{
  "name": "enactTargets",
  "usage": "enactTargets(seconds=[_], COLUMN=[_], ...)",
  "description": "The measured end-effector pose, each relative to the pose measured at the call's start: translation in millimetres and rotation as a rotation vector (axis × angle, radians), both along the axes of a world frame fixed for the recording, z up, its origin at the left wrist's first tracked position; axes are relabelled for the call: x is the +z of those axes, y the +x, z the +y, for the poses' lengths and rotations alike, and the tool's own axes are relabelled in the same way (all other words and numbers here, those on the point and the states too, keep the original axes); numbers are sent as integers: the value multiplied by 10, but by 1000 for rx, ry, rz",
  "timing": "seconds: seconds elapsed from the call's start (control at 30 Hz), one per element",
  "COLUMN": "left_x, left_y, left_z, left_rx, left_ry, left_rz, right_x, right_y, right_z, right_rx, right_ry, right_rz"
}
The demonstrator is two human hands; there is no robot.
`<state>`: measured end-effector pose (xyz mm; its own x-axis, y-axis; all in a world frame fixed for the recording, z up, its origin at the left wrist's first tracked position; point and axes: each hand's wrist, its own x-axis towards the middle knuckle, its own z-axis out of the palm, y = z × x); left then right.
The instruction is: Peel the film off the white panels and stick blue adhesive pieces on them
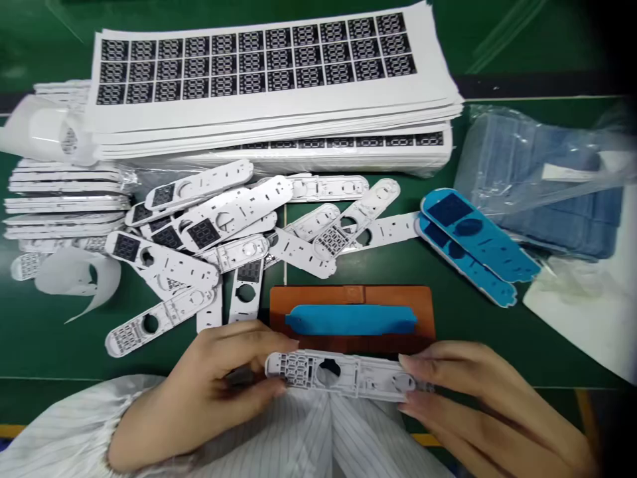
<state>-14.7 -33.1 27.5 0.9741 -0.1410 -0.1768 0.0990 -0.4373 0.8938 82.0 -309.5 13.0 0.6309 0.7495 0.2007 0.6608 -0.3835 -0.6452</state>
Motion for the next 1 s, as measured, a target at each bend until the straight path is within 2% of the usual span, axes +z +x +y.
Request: enactTargets(seconds=[0.1,0.2,0.33,0.43,0.63,0.83,1.0], left_x=[-15,-24,-10,-16,-140,-223,-239], left_y=[-22,-33,0,51,160,230,230], left_z=[9,19,11,-11,-56,-79,-66], left_rx=[-62,-122,-179,-163,-52,-52,-85], left_ry=[83,214,428,536,578,607,608], left_rz=[-38,-137,-314,-395,-469,-501,-483], right_x=[51,81,46,-8,-174,-278,-278], right_y=[115,164,172,204,331,355,364], right_z=[42,44,48,66,81,93,92], right_rx=[68,125,98,28,-23,-72,-24], right_ry=[85,82,96,112,170,160,157], right_rz=[-24,-15,-7,0,42,122,97])
